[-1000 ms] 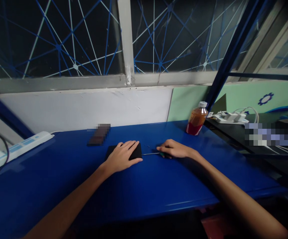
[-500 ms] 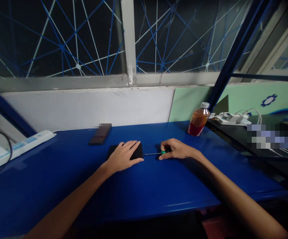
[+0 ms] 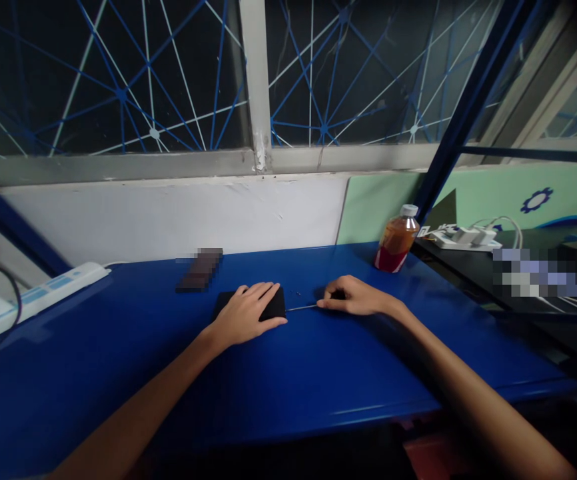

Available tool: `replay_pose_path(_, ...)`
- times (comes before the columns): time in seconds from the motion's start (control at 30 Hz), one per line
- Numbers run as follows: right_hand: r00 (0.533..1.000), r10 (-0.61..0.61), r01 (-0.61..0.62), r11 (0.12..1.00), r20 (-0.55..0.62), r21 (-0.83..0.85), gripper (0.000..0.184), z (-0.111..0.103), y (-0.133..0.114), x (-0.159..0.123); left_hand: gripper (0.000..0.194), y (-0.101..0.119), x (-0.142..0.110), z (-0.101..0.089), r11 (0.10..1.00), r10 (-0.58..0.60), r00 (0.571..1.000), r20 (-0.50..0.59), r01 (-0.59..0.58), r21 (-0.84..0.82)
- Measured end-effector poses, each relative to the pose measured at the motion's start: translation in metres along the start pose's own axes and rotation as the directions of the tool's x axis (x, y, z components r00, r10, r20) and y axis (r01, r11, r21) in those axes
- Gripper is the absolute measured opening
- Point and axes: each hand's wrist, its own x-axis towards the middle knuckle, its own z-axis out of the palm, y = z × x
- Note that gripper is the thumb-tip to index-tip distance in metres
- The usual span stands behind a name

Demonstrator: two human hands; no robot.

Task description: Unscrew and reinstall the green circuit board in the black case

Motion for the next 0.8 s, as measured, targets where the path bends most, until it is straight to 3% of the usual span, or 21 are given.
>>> replay_pose_path(0.17,1.000,0.006,-0.006,0.999,-0.006,0.051,0.044,0.0002,0.0011,0.0001,0.076,0.0010,-0.0001,-0.0012,1.000,-0.004,1.000,0.000,0.004,0.011)
replay_pose_path(0.33,0.996,0.068,-0.078,0.981,0.063,0.175,0.042,0.0027,-0.0013,0.0000,0.076,0.0015,-0.0001,-0.0017,1.000,-0.002,1.000,0.004,0.001,0.015)
replay_pose_path(0.47,1.000,0.013,-0.012,0.993,-0.004,0.115,0.038,0.0038,-0.0035,0.0009,0.075,0.0006,-0.0001,-0.0004,1.000,0.003,1.000,-0.001,-0.003,0.021)
replay_pose_path(0.8,1.000,0.007,-0.008,0.999,0.023,0.053,0.047,0.0016,-0.0024,0.0006,0.075,0.0007,0.0000,0.0005,1.000,-0.001,1.000,0.001,0.001,0.014)
